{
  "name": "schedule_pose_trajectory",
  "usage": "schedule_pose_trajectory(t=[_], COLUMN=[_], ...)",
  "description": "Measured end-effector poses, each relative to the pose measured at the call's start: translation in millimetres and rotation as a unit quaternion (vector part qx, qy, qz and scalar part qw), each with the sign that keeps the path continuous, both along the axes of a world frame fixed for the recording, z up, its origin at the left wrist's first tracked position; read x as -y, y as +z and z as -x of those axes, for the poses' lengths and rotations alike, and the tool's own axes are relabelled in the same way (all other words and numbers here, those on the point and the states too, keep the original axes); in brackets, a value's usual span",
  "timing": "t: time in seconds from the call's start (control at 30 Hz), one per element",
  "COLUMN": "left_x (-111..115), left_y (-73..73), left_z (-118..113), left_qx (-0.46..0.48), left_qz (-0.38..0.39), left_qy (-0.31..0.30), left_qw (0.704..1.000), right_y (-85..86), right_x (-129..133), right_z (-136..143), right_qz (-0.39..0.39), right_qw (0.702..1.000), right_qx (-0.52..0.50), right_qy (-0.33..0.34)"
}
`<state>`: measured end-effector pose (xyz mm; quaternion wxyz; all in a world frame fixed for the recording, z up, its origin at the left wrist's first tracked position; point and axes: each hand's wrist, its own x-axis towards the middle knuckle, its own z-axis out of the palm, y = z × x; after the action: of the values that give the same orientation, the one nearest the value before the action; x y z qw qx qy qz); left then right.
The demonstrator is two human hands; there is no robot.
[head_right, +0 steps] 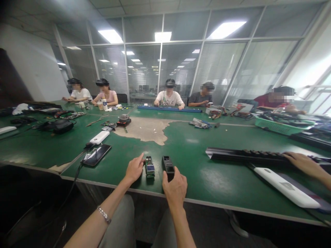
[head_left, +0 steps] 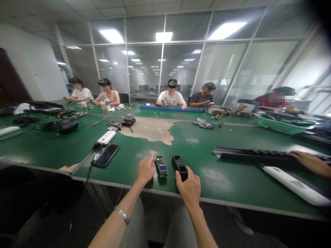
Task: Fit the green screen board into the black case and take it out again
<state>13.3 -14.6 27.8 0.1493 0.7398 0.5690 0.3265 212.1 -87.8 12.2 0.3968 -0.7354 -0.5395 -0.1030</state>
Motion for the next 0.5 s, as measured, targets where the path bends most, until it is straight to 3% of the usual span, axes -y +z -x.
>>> schedule_pose_trajectory(t=[0.5], left_x=[2.0], left_y=[4.1], left_z=[-1.9], left_qx=[-0.033], left_qz=[0.03], left_qy=[-0.04], left_qw=[0.998], right_y=[2.0], right_x=[3.4], right_z=[1.7], right_qz=[-0.005], right_qw=[1.0], right_qx=[-0.013], right_qy=[0.007])
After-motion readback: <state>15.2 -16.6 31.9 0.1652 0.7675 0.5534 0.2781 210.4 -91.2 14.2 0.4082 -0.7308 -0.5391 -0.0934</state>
